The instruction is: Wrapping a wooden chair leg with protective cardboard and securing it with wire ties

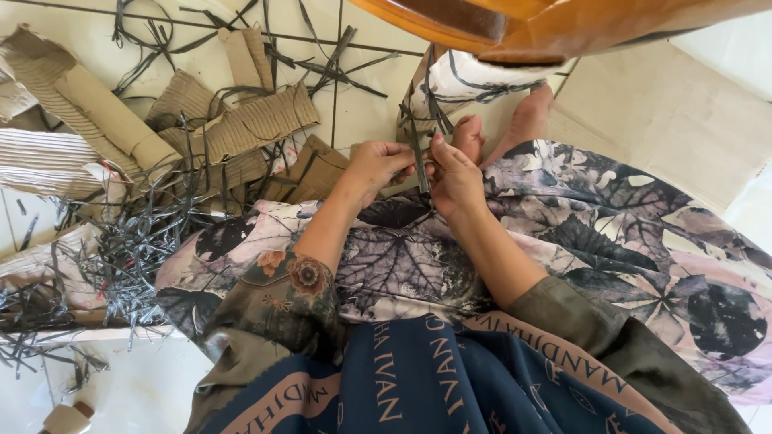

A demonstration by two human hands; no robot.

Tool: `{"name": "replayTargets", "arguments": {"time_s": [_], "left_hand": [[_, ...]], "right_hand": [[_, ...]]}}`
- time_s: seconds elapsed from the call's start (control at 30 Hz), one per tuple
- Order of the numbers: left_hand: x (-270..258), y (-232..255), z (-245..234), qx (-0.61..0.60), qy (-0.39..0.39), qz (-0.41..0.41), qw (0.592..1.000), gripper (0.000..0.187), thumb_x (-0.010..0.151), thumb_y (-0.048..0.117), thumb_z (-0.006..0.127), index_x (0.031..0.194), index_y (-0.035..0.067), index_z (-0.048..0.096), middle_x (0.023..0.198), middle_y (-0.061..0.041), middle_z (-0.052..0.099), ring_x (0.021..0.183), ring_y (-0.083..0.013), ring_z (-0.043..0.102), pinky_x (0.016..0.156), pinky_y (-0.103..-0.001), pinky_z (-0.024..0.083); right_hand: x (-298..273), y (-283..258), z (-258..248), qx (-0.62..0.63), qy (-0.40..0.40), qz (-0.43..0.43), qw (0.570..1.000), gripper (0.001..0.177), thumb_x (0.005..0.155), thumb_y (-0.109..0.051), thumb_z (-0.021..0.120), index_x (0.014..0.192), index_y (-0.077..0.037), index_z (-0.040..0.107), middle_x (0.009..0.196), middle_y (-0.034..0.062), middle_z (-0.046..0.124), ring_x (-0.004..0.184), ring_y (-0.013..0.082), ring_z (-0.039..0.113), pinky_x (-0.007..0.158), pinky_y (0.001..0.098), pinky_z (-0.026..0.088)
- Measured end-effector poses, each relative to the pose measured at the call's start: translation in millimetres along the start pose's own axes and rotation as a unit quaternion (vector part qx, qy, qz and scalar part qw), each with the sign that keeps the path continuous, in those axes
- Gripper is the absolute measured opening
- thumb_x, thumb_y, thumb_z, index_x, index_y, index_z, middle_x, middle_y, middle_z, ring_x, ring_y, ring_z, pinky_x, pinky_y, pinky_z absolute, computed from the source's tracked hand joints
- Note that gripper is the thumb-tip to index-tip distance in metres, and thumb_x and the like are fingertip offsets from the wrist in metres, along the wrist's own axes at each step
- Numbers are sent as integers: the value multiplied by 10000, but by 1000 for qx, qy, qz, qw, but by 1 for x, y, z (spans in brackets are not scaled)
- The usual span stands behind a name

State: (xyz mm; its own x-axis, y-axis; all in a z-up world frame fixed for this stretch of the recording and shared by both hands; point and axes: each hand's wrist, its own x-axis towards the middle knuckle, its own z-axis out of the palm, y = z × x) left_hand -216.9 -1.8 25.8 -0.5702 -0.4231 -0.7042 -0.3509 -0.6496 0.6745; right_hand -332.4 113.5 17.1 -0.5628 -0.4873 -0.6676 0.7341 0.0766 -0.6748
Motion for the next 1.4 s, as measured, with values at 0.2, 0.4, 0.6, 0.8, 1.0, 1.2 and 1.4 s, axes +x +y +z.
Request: {"name": "replayTargets", "arguments": {"time_s": [0.2, 0.4, 0.6, 0.8, 1.0, 1.2, 1.4], "left_hand": [[4, -10, 5, 32, -4, 20, 999, 145, 930, 151, 693, 937, 22, 758, 664, -68, 689, 584, -98, 632, 569, -208, 552], [8, -13, 7, 62, 5, 85, 994, 211, 1004, 149, 610, 987, -6, 752, 682, -67, 692, 586, -83, 621, 579, -209, 551], [-31, 8, 9, 182, 72, 218, 956, 155, 1006, 141, 638, 995, 66, 774, 657, -19, 707, 580, -93, 678, 603, -228, 553], [-86, 61, 37, 463, 114, 463, 747, 155, 909, -18, 620, 910, 122, 686, 831, -28, 712, 859, -239, 696, 1035, -432, 440], [-46, 39, 36, 426, 75, 513, 742, 211, 966, -22, 598, 1031, 129, 731, 918, -5, 758, 891, -205, 718, 1036, -393, 459], [-33, 34, 32, 356, 66, 544, 757, 200, 1037, 43, 610, 1184, 108, 729, 1023, -48, 756, 881, -259, 729, 850, -392, 580], [-49, 52, 46, 343, 79, 537, 766, 73, 1042, 32, 628, 1078, -21, 662, 914, -80, 682, 909, -183, 693, 896, -370, 558]], "right_hand": [[-21, -19, 6, -55, 25, -73, 996, 265, 969, -249, 775, 884, -37, 639, 807, 131, 709, 543, 182, 651, 497, 254, 496], [2, -50, 10, -270, -13, -257, 928, 199, 997, -39, 658, 814, 24, 615, 493, 174, 604, 314, 253, 581, 284, 331, 449], [46, -40, 7, -345, 2, -258, 902, 140, 920, -28, 608, 807, 37, 661, 463, 152, 611, 292, 266, 588, 217, 396, 441], [38, -46, 11, -328, -4, -308, 893, 165, 920, -21, 614, 829, 84, 703, 540, 238, 633, 409, 343, 657, 287, 440, 474], [18, -67, -2, -318, -43, -305, 897, 145, 936, -10, 713, 839, 83, 661, 584, 198, 653, 445, 288, 673, 364, 362, 515], [9, -65, -25, -379, -60, -353, 853, 100, 900, -7, 796, 870, 48, 719, 696, 221, 695, 613, 293, 720, 429, 353, 524], [-12, -79, -21, -390, -111, -353, 843, 71, 922, -37, 829, 943, 8, 779, 751, 190, 709, 625, 258, 710, 454, 321, 556]]}}
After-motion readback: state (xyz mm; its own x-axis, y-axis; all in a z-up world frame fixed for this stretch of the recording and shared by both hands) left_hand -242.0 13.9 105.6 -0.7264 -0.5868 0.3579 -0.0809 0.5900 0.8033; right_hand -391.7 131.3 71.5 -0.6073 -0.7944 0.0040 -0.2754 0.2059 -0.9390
